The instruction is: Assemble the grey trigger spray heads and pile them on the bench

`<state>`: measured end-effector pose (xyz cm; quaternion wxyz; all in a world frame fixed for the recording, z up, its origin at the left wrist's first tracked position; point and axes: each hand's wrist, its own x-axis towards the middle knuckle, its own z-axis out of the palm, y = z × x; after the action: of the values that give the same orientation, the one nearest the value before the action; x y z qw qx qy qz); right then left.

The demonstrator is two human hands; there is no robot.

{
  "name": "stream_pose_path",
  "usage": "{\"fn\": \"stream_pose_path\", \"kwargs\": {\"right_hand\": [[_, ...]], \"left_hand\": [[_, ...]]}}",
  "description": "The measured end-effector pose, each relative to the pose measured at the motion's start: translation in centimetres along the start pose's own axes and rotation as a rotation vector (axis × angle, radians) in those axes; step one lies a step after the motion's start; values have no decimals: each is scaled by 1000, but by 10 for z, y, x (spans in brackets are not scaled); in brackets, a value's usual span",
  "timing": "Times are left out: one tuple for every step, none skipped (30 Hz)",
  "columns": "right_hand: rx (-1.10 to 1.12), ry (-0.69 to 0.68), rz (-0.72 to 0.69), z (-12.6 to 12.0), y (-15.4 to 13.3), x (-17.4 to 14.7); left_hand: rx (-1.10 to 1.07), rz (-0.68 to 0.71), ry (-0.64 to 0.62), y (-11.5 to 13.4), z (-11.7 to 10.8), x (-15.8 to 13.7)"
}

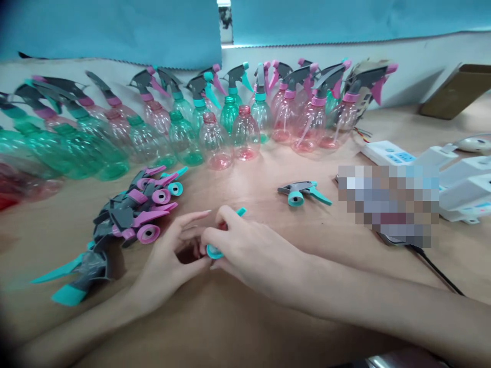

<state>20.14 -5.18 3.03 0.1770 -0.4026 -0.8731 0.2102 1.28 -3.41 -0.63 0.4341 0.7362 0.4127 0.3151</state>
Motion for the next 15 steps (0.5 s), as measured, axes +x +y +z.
{"fn": "stream_pose_path", "kwargs": {"right_hand": [[19,28,-2,1,3,-4],[33,59,-2,1,7,-9],[45,97,3,1,10,-14],[49,132,18,1,12,-20],[40,167,39,0,14,-26],[15,201,66,-1,17,-33],[-16,229,103,-2,19,-41],[-58,258,143,-4,22,-49],[-98,281,187,-6,25,-57],[-123,307,240,-8,30,-65],[-161,351,281,-11,34,-73],[-206,356,310,-13,39,-80],[-247,355,334,-15,45,-86],[-278,350,350,-17,50,-92],[-309,345,352,-18,54,-96]], "left_hand": [[-12,-6,-26,2,3,2],[-12,-3,-51,4,7,4],[0,15,-69,7,12,7],[20,49,-77,9,17,9],[41,97,-72,11,22,10],[61,150,-58,13,27,12],[79,201,-42,14,31,12],[97,247,-26,14,35,13],[118,283,-15,14,37,13],[143,308,-10,13,38,12],[171,323,-6,12,37,11],[200,332,-2,11,35,10],[229,335,5,10,32,9],[261,331,12,9,27,8],[300,322,20,9,21,6]]}}
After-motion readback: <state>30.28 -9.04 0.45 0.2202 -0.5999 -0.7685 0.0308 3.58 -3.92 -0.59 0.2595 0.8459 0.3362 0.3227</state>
